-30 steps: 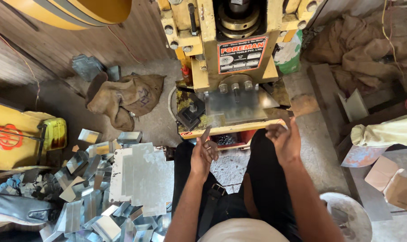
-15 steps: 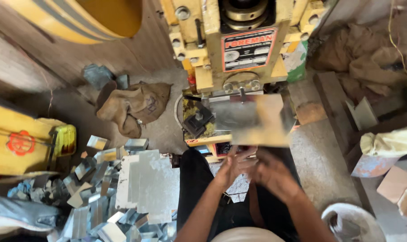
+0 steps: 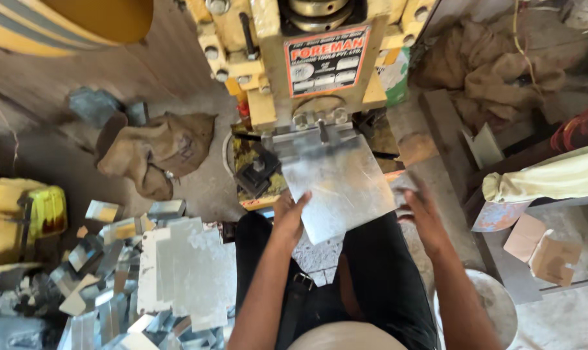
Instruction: The person operates a hydraulic press machine to cut or shape metal sheets. They pick up flat metal pieces from a pile, place them into the machine's die, and activate the press. After processing, they remove the shaped metal pieces and place them into a pile of finished items.
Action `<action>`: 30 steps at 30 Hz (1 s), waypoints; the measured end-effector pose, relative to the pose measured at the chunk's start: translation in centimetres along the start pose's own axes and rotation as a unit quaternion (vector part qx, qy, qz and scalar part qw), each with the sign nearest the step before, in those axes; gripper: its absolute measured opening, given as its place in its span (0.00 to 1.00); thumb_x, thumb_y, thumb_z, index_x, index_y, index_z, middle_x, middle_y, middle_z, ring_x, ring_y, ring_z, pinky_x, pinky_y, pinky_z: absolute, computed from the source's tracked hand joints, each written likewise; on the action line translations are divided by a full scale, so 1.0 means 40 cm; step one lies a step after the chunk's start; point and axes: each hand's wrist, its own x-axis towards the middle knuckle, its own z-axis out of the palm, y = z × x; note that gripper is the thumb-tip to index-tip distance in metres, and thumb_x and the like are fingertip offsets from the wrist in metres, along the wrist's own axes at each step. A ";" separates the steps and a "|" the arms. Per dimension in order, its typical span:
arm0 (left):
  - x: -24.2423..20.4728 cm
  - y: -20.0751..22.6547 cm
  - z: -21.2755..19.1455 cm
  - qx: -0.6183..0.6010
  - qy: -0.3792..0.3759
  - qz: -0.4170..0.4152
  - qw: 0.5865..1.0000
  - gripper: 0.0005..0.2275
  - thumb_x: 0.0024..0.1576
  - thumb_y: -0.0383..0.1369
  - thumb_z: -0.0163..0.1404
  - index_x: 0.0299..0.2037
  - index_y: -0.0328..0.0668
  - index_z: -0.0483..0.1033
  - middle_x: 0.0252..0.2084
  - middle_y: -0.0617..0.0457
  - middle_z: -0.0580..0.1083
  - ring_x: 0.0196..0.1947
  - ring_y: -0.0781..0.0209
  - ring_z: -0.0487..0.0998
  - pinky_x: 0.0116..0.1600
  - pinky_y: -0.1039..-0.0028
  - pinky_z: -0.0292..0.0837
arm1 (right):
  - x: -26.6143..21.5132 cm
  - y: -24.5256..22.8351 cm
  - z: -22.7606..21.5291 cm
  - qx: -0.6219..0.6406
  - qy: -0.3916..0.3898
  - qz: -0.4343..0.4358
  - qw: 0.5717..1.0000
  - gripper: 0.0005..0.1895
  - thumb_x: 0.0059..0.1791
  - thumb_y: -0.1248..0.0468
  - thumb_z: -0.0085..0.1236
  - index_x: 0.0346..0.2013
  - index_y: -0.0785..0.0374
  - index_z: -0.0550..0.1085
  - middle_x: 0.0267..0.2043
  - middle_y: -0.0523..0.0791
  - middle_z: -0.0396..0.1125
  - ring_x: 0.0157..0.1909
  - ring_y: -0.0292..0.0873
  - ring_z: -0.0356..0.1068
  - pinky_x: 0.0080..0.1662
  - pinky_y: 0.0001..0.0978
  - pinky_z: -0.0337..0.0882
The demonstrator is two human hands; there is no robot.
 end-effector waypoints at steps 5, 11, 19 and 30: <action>-0.019 0.051 0.002 -0.037 0.104 -0.049 0.993 0.21 0.59 0.41 0.53 0.55 0.31 0.72 0.42 0.51 0.79 0.40 0.63 0.81 0.42 0.73 0.79 | 0.056 0.119 0.051 0.222 -0.180 0.104 0.953 0.23 0.58 0.54 0.48 0.61 0.67 0.67 0.41 0.49 0.74 0.27 0.44 0.72 0.30 0.31 0.71; -0.159 0.032 -0.063 0.263 0.033 -0.039 0.964 0.15 0.65 0.37 0.50 0.50 0.27 0.76 0.19 0.48 0.69 0.15 0.66 0.64 0.21 0.77 0.53 | 0.029 0.122 0.089 0.266 -0.154 0.096 0.947 0.21 0.57 0.60 0.46 0.62 0.68 0.67 0.44 0.52 0.75 0.39 0.48 0.78 0.42 0.37 0.78; -0.101 0.077 -0.020 0.054 0.045 -0.041 0.997 0.11 0.65 0.37 0.48 0.47 0.36 0.73 0.20 0.55 0.69 0.17 0.67 0.68 0.22 0.77 0.58 | 0.077 0.050 0.118 0.330 -0.155 0.123 0.923 0.25 0.58 0.52 0.44 0.61 0.69 0.66 0.49 0.54 0.74 0.47 0.50 0.76 0.53 0.41 0.75; -0.105 0.086 -0.020 -0.003 0.044 -0.081 0.996 0.22 0.65 0.50 0.37 0.49 0.38 0.75 0.23 0.53 0.71 0.20 0.63 0.70 0.25 0.74 0.61 | 0.111 0.099 0.096 0.362 -0.165 0.134 0.908 0.31 0.58 0.44 0.42 0.62 0.68 0.66 0.51 0.51 0.72 0.44 0.46 0.73 0.51 0.42 0.75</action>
